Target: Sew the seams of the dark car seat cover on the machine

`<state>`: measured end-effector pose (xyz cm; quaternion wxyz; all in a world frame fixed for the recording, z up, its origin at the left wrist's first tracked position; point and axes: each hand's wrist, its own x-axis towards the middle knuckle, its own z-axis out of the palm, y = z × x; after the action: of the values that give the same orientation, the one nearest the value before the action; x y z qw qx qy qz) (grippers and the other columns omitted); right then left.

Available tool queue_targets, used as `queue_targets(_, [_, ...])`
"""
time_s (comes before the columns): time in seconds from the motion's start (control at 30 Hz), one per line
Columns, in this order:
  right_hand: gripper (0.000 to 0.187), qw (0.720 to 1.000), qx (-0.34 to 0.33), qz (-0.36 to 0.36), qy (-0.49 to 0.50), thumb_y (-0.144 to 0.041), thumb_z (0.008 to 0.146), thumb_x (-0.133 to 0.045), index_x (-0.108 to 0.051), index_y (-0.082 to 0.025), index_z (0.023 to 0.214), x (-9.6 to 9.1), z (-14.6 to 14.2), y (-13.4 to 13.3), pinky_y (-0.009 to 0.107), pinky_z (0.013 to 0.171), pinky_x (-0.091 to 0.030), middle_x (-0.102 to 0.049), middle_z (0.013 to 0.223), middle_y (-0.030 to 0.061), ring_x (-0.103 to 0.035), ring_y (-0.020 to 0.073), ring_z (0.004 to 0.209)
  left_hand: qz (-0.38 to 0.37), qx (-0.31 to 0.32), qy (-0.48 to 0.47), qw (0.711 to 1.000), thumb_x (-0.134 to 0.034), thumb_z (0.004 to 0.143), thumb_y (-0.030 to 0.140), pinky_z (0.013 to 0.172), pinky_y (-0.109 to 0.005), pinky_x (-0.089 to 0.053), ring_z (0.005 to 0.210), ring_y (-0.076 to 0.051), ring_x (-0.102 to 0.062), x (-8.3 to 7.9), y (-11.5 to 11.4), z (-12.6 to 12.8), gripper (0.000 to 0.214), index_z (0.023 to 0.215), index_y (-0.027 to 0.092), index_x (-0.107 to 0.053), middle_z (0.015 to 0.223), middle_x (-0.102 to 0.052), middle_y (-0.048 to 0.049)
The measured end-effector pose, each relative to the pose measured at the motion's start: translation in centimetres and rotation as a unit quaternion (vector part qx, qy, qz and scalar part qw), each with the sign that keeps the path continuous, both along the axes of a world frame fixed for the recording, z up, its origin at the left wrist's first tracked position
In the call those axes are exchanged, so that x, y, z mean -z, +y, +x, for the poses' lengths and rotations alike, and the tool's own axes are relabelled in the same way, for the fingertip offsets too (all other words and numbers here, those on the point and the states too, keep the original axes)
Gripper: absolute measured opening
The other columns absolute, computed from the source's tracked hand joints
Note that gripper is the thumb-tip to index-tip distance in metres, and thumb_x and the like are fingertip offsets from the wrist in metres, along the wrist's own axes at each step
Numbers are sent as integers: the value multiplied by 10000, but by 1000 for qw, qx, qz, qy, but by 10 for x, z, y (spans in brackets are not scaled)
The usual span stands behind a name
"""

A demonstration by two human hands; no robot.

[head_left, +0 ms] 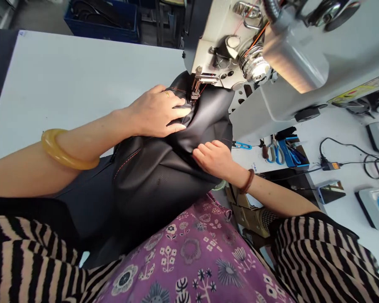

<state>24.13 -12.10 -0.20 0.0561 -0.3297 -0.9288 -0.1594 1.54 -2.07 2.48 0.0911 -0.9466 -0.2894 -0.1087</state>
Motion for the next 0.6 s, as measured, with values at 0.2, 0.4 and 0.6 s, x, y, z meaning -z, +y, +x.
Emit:
queue_targets(0.2, [573,998,26,46,20,-604,909,-567,-615,-77,1129,-37,-20,48,447,971,-446,-660,1096,163,-605,296,1041,-48,57,88,993,-518,873,388,1059,-491,-431,1176,-301,-587,-20,13,-10,412,1193,185,-681,1319,-642,-127])
queue_targets(0.4, [351,995,78,-55,-33,-313,1029,-362,-663,-135,993,-32,-14,53,445,945,-463,-682,1048,137,-617,253,1007,-75,140,64,985,-416,952,363,1153,-550,-379,1389,-309,-470,3,27,-27,499,1410,198,-523,1512,-496,-134])
queue_targets(0.6, [416,996,51,-72,-18,-263,1042,-274,-687,-214,1024,-27,0,57,403,1025,-444,-706,1108,68,-597,213,1150,-58,97,-3,994,-368,998,177,1085,-607,-460,1350,-324,-532,21,18,-17,414,1338,202,-603,1452,-563,-137])
